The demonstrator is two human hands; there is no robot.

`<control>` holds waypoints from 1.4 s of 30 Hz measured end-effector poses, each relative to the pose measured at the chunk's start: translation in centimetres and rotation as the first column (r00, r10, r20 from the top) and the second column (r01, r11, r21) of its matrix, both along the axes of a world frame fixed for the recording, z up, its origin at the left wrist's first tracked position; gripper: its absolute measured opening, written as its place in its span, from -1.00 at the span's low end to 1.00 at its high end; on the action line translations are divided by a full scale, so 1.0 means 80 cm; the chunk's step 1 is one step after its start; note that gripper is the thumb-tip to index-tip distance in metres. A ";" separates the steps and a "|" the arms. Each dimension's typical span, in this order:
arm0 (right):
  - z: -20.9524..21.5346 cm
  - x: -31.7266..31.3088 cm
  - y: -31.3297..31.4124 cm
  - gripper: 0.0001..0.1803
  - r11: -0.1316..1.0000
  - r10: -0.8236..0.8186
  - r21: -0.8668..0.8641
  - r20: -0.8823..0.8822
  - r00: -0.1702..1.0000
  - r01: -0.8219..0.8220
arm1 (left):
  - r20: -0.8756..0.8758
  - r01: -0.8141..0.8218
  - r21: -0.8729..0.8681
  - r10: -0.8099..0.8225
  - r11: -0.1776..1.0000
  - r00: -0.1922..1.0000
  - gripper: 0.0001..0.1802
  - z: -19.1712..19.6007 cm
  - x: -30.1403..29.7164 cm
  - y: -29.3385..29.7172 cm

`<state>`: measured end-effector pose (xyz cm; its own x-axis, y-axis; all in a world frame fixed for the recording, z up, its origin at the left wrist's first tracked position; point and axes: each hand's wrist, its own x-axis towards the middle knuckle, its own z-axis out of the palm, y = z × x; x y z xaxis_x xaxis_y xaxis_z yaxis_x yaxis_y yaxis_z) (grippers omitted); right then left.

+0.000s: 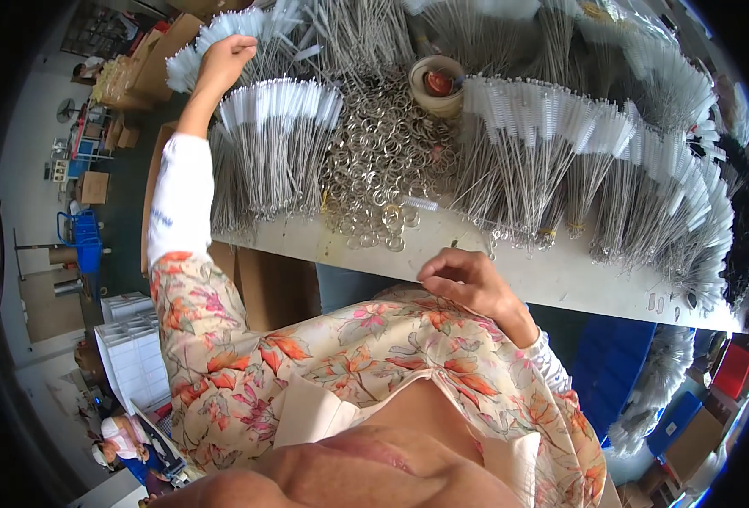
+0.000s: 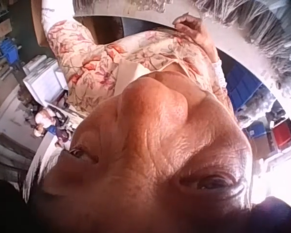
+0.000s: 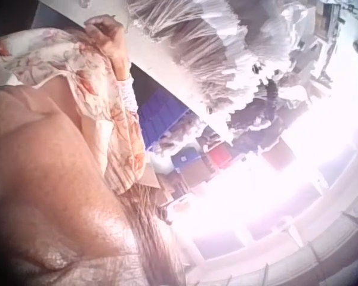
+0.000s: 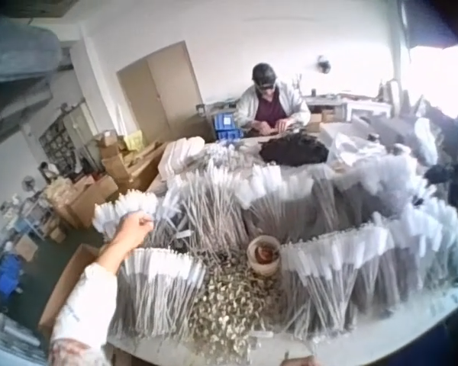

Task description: Attaching metal rings and clips to white bristle brushes and sorting them on a table

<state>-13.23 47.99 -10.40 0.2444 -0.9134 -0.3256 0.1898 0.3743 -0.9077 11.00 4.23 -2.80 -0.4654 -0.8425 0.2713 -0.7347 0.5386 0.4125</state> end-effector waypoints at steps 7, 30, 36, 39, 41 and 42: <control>-0.022 -0.030 0.029 -0.84 0.977 -0.215 0.017 0.098 0.972 0.215 | 0.273 -0.256 -0.090 0.271 0.963 0.923 -0.74 -0.047 -0.064 -0.092; 0.137 -0.157 -0.094 -0.89 0.748 -0.434 -0.628 -0.708 0.557 -0.216 | -0.021 -0.077 0.512 0.102 0.855 0.995 -0.79 -0.058 -0.101 -0.036; 0.144 -0.273 -0.261 -0.83 0.971 -0.234 -0.238 -0.950 0.207 0.004 | -0.621 0.160 0.059 -0.089 0.985 0.779 -0.81 -0.002 -0.081 -0.051; 0.063 -0.332 -0.320 -0.81 0.972 -0.233 -0.226 -0.926 0.298 0.059 | -0.742 -0.061 -0.268 -0.166 0.961 0.650 -0.80 0.074 -0.088 0.022; 0.048 -0.325 -0.348 -0.77 0.994 0.014 0.030 -0.988 0.152 0.102 | -0.888 0.081 -0.113 -0.138 0.990 0.438 -0.77 0.097 -0.058 0.053; 0.050 -0.308 -0.349 -0.74 0.989 -0.001 0.025 -0.983 0.181 0.145 | -0.879 0.112 -0.098 -0.139 0.989 0.456 -0.75 0.103 -0.037 0.074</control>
<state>-37.90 20.09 -6.42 -0.4048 -0.8559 -0.3218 -0.7943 0.5035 -0.3400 8.01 10.15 5.42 -0.0672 -0.7831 0.6182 0.0890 0.6124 0.7855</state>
